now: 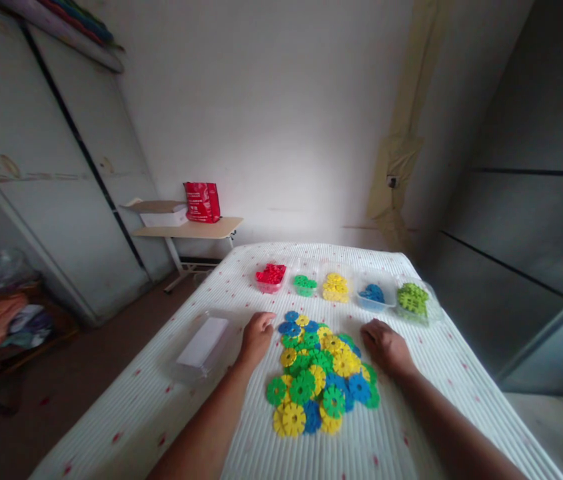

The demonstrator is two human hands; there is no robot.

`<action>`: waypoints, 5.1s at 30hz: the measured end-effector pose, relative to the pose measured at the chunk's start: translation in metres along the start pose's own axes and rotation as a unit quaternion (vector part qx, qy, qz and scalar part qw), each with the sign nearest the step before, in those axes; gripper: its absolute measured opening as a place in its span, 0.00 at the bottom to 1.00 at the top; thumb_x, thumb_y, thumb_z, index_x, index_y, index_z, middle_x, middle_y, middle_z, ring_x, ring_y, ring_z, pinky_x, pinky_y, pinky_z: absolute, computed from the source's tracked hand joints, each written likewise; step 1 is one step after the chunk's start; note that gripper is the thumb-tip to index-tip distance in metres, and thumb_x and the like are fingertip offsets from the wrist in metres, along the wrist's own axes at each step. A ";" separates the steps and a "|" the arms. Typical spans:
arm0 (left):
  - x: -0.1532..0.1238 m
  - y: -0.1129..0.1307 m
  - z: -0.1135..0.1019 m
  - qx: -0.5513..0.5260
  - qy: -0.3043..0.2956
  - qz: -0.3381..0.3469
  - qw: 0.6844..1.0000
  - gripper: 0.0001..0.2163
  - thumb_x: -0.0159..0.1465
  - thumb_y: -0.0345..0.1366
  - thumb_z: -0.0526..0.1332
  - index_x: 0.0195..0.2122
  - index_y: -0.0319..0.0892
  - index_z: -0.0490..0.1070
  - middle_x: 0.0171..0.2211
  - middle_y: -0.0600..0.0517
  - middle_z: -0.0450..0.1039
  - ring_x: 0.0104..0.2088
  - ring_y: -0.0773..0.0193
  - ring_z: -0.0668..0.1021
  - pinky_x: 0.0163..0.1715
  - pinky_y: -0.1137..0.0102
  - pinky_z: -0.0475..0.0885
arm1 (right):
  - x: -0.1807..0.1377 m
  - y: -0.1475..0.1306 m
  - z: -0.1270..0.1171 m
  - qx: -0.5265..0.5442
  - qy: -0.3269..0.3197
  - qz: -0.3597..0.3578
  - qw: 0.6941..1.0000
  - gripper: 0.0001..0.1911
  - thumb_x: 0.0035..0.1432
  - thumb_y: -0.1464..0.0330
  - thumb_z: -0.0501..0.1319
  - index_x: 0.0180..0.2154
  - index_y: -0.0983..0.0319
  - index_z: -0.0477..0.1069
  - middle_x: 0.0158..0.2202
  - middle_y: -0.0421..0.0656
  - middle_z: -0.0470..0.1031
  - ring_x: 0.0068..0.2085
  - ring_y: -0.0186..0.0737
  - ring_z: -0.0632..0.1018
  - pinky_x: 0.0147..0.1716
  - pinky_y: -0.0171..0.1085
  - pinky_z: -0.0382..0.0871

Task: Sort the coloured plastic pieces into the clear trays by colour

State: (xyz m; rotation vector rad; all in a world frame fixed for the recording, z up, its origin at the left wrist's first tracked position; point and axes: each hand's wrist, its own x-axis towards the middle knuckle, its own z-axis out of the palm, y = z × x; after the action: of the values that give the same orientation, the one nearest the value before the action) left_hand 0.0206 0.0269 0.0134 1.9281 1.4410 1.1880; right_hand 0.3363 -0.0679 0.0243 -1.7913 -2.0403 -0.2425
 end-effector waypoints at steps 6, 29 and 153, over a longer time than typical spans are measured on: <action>0.000 -0.001 0.001 -0.018 0.021 0.008 1.000 0.14 0.53 0.24 0.53 0.36 0.43 0.73 0.35 0.52 0.75 0.36 0.66 0.77 0.39 0.70 0.72 | 0.000 0.002 0.000 0.003 -0.001 0.001 1.000 0.14 0.59 0.69 0.49 0.26 0.61 0.69 0.29 0.43 0.70 0.33 0.37 0.71 0.33 0.33 0.62; -0.001 0.003 -0.001 -0.026 0.013 0.012 0.999 0.14 0.53 0.25 0.52 0.36 0.41 0.74 0.34 0.52 0.75 0.35 0.66 0.76 0.40 0.71 0.72 | -0.005 -0.058 -0.048 0.132 -0.147 -0.087 0.976 0.22 0.48 0.60 0.62 0.45 0.62 0.72 0.40 0.47 0.73 0.41 0.45 0.74 0.41 0.40 0.66; 0.000 -0.001 0.001 -0.054 0.056 -0.009 0.997 0.13 0.53 0.23 0.53 0.33 0.40 0.74 0.33 0.51 0.76 0.35 0.65 0.77 0.38 0.71 0.71 | -0.006 0.008 -0.012 -0.004 0.052 -0.121 0.991 0.15 0.60 0.69 0.49 0.25 0.62 0.70 0.25 0.43 0.71 0.27 0.35 0.71 0.28 0.32 0.62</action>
State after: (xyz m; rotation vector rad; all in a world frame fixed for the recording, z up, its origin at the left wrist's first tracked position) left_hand 0.0210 0.0269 0.0124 1.7985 1.4152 1.3566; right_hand 0.3472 -0.0771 0.0311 -1.5017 -2.1818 -0.4062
